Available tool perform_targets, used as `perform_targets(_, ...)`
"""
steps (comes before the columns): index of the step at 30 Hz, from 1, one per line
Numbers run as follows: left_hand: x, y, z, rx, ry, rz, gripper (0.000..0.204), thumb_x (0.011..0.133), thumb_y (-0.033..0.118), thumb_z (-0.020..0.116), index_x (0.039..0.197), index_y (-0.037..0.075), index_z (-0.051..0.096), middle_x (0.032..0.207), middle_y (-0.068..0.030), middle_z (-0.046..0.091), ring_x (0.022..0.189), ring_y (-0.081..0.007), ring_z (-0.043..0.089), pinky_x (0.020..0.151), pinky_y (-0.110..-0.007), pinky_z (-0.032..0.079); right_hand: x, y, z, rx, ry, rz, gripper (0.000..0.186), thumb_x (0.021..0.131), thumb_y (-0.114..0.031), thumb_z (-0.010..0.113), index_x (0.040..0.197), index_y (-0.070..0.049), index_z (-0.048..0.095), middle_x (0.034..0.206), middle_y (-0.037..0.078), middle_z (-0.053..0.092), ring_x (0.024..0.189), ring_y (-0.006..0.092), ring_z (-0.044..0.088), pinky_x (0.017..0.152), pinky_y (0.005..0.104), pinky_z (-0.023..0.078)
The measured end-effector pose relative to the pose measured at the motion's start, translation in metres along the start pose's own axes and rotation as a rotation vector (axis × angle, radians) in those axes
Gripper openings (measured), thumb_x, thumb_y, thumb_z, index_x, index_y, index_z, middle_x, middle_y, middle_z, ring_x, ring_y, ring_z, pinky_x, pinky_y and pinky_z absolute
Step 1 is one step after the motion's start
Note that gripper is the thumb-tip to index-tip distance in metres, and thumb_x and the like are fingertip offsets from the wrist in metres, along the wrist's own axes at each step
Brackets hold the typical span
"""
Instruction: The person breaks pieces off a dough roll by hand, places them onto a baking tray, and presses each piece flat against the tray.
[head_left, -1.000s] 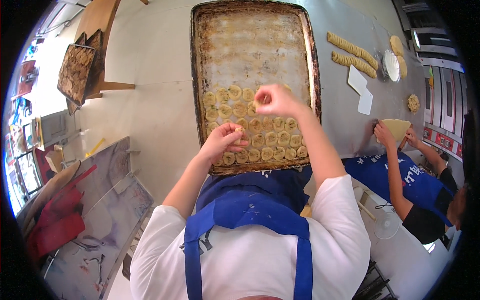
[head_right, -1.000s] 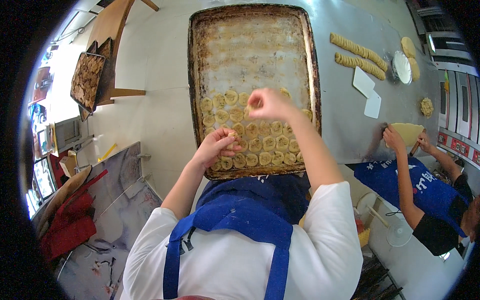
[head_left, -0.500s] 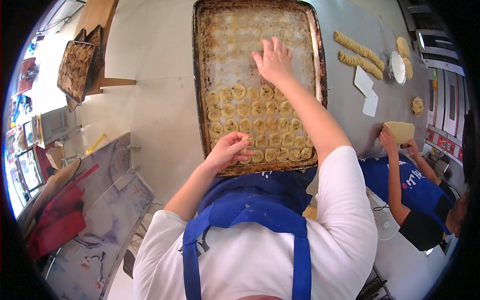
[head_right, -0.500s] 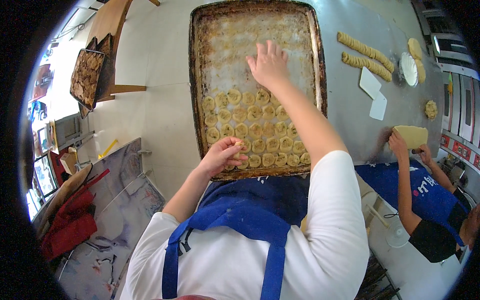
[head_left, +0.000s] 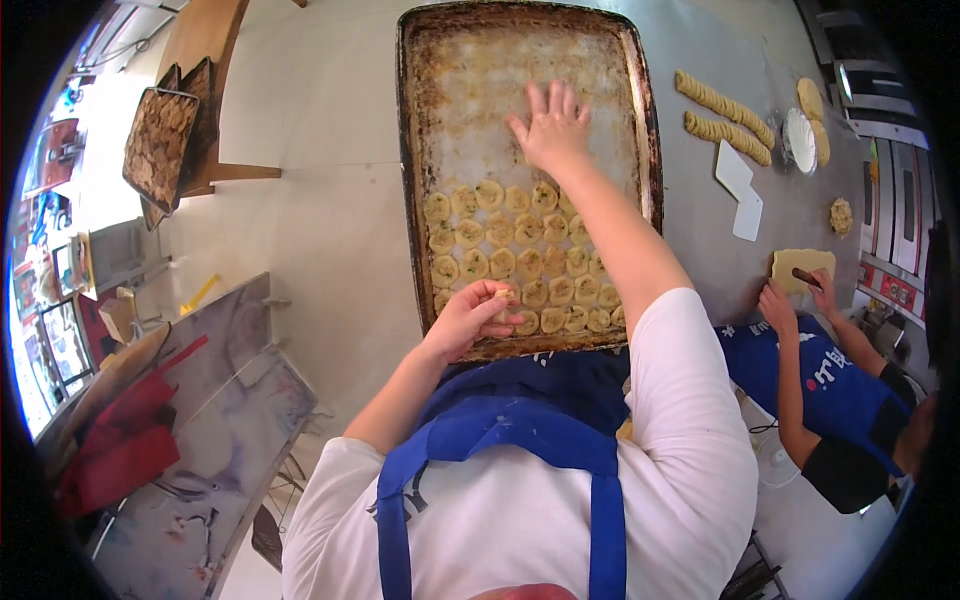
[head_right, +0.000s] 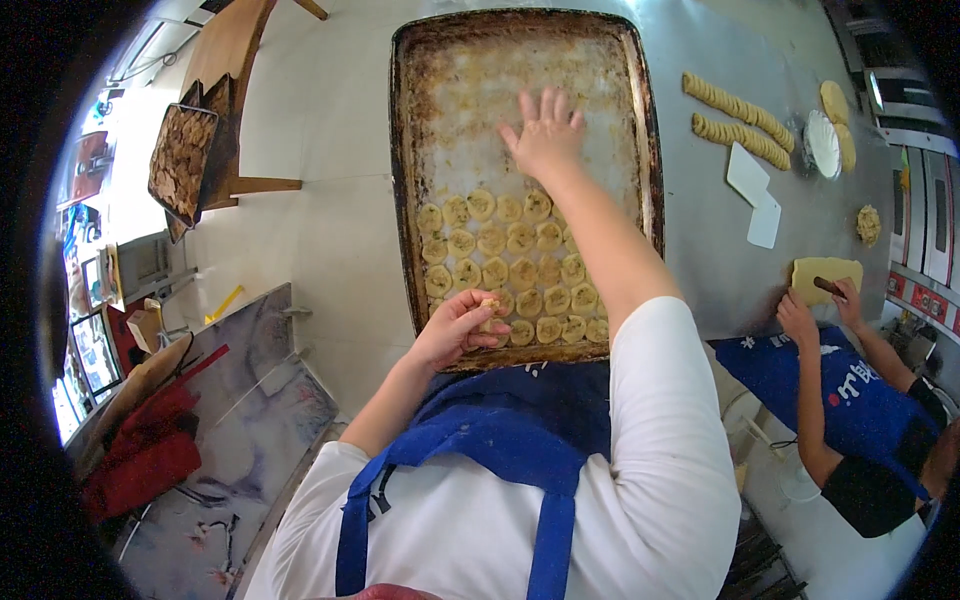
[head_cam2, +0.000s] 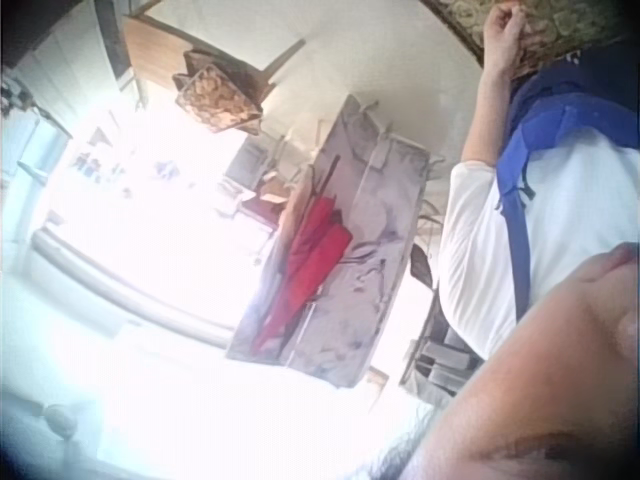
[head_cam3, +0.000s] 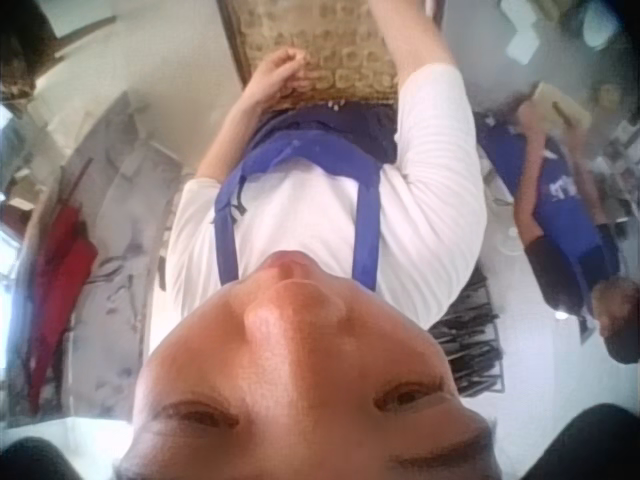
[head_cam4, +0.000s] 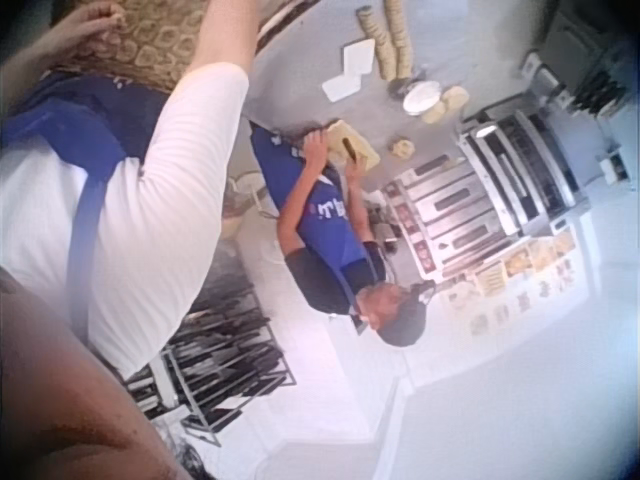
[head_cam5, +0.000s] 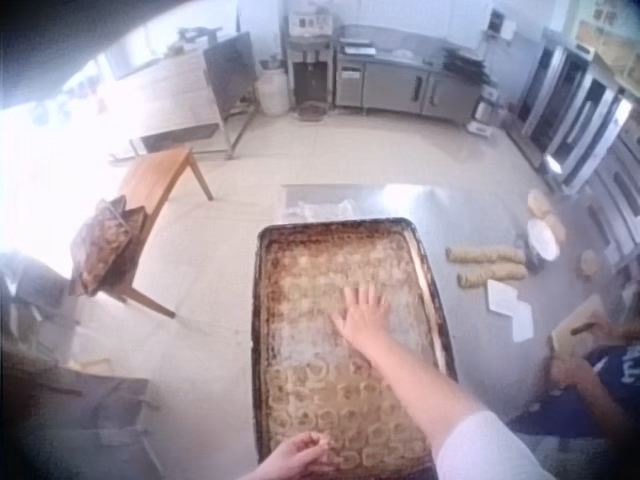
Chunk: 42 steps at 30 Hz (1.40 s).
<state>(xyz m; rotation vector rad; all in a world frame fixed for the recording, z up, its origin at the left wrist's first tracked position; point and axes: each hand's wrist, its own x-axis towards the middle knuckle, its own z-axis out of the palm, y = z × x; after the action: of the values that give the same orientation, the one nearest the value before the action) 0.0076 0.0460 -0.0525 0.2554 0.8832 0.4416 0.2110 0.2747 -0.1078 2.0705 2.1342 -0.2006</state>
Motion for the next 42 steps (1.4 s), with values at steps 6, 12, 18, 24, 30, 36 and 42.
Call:
perform_targets(6, -0.004, 0.0, -0.001, 0.026, 0.07, -0.026, 0.027, 0.099, 0.021, 0.054, 0.121, 0.007, 0.049, 0.116, -0.0094, 0.06, 0.101, -0.0217, 0.066, 0.077, -0.03, 0.058, -0.008, -0.016, -0.003, -0.064, 0.226, -0.153, 0.06, 0.099, -0.051, 0.036, 0.149, -0.02, 0.025, 0.147, 0.016, 0.028, 0.137, 0.0326, 0.027, 0.113, 0.0525, 0.019)
perform_targets(12, -0.011, 0.009, 0.007, -0.01, 0.069, -0.03, 0.026, 0.099, 0.02, 0.054, 0.121, 0.007, 0.049, 0.118, -0.0103, 0.06, 0.101, -0.0232, 0.066, 0.077, -0.03, 0.058, -0.002, -0.006, 0.012, 0.06, 0.381, -0.086, 0.05, 0.098, -0.045, 0.043, 0.139, -0.017, 0.043, 0.139, 0.015, 0.041, 0.127, 0.0305, 0.042, 0.106, 0.0523, 0.032)
perform_targets(18, -0.009, 0.006, -0.006, -0.047, 0.073, -0.032, 0.027, 0.099, 0.02, 0.053, 0.122, 0.007, 0.049, 0.117, -0.0098, 0.059, 0.103, -0.0232, 0.065, 0.08, -0.031, 0.057, -0.019, 0.026, -0.011, 0.492, -0.018, 0.081, 0.03, 0.087, -0.041, 0.063, 0.08, -0.013, 0.07, 0.08, 0.004, 0.068, 0.072, 0.0208, 0.066, 0.061, 0.0345, 0.052)
perform_targets(24, -0.007, 0.008, 0.001, -0.021, 0.066, -0.038, 0.025, 0.099, 0.02, 0.053, 0.121, 0.007, 0.049, 0.117, -0.0091, 0.059, 0.102, -0.0231, 0.065, 0.08, -0.03, 0.057, -0.032, 0.011, -0.01, 0.383, 0.014, 0.1, 0.029, 0.086, -0.041, 0.066, 0.079, -0.014, 0.069, 0.088, 0.004, 0.066, 0.075, 0.0226, 0.065, 0.064, 0.0365, 0.053)
perform_targets(30, -0.01, 0.007, 0.001, -0.027, 0.073, -0.018, 0.024, 0.099, 0.018, 0.053, 0.119, 0.007, 0.05, 0.116, -0.0087, 0.06, 0.101, -0.0227, 0.066, 0.079, -0.03, 0.057, -0.035, 0.012, -0.002, 0.504, 0.12, 0.085, 0.022, 0.086, -0.035, 0.066, 0.081, -0.013, 0.07, 0.092, 0.003, 0.064, 0.084, 0.0237, 0.063, 0.069, 0.0387, 0.053)
perform_targets(36, -0.011, 0.001, -0.003, -0.033, 0.082, 0.004, 0.023, 0.099, 0.018, 0.054, 0.118, 0.007, 0.051, 0.116, -0.0086, 0.06, 0.098, -0.0217, 0.066, 0.078, -0.03, 0.057, -0.047, 0.025, 0.0, 0.37, 0.24, -0.17, 0.018, 0.085, -0.03, 0.067, 0.084, -0.013, 0.071, 0.094, 0.005, 0.066, 0.086, 0.0246, 0.063, 0.076, 0.0386, 0.052)
perform_targets(42, -0.013, -0.001, 0.005, -0.003, 0.077, -0.007, 0.024, 0.098, 0.019, 0.055, 0.119, 0.006, 0.051, 0.117, -0.0099, 0.059, 0.099, -0.0219, 0.066, 0.08, -0.03, 0.057, -0.045, 0.02, -0.003, 0.561, -0.05, 0.022, 0.018, 0.081, -0.028, 0.07, 0.088, -0.011, 0.07, 0.095, 0.006, 0.069, 0.088, 0.0254, 0.065, 0.078, 0.039, 0.053)
